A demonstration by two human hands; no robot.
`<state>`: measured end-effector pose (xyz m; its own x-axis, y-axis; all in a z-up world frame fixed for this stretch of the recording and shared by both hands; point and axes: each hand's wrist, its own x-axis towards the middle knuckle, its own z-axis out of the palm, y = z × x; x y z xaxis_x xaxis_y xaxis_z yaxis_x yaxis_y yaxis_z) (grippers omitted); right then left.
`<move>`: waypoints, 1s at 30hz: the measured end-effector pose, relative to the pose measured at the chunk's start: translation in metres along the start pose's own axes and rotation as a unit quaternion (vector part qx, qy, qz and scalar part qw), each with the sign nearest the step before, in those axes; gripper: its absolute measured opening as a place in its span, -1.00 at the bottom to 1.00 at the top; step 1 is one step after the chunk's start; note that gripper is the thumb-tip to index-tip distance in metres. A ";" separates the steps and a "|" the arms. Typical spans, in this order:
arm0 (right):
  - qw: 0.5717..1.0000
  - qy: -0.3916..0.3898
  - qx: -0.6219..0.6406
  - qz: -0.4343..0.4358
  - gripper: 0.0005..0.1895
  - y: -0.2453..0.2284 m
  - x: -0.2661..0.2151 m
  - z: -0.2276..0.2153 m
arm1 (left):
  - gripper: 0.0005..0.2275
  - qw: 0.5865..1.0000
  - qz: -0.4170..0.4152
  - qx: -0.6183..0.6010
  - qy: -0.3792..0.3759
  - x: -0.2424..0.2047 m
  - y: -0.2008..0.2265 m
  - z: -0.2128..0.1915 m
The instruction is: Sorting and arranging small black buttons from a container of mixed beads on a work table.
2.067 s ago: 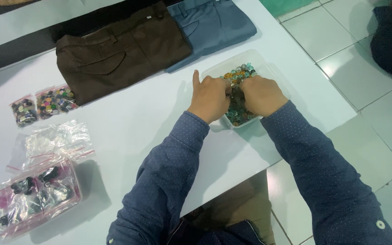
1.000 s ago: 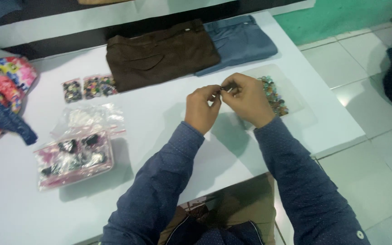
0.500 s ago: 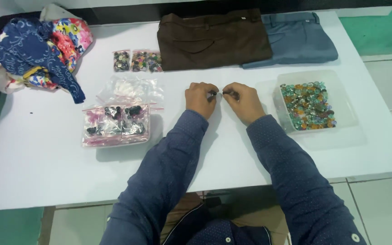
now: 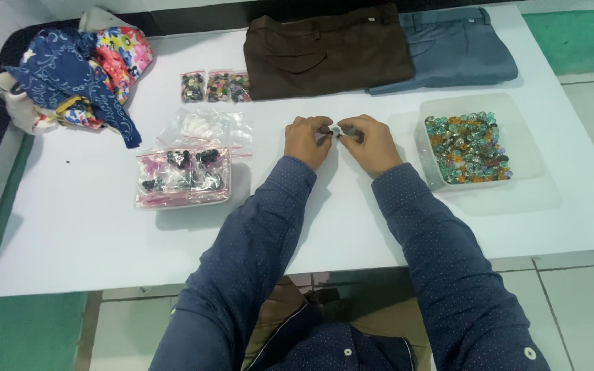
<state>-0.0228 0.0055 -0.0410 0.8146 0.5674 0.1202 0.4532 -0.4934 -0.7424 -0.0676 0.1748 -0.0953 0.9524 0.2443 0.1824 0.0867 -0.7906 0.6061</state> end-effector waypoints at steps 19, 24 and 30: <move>0.999 -0.020 -0.041 0.030 -0.83 0.004 0.007 0.003 | -0.81 0.999 0.020 0.049 0.004 0.002 -0.005 0.000; 0.997 0.012 -0.062 -0.053 -0.82 0.034 0.017 0.016 | -0.86 0.997 0.053 0.040 0.028 0.005 -0.015 0.007; 0.995 0.049 -0.051 -0.070 -0.84 0.039 0.021 0.023 | -0.83 0.993 0.089 0.023 0.071 0.005 -0.019 0.008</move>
<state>0.0036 0.0132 -0.0831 0.7696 0.5715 0.2848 0.5953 -0.4808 -0.6438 -0.0624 0.1864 -0.1127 0.9032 0.1728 0.3930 -0.0627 -0.8526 0.5189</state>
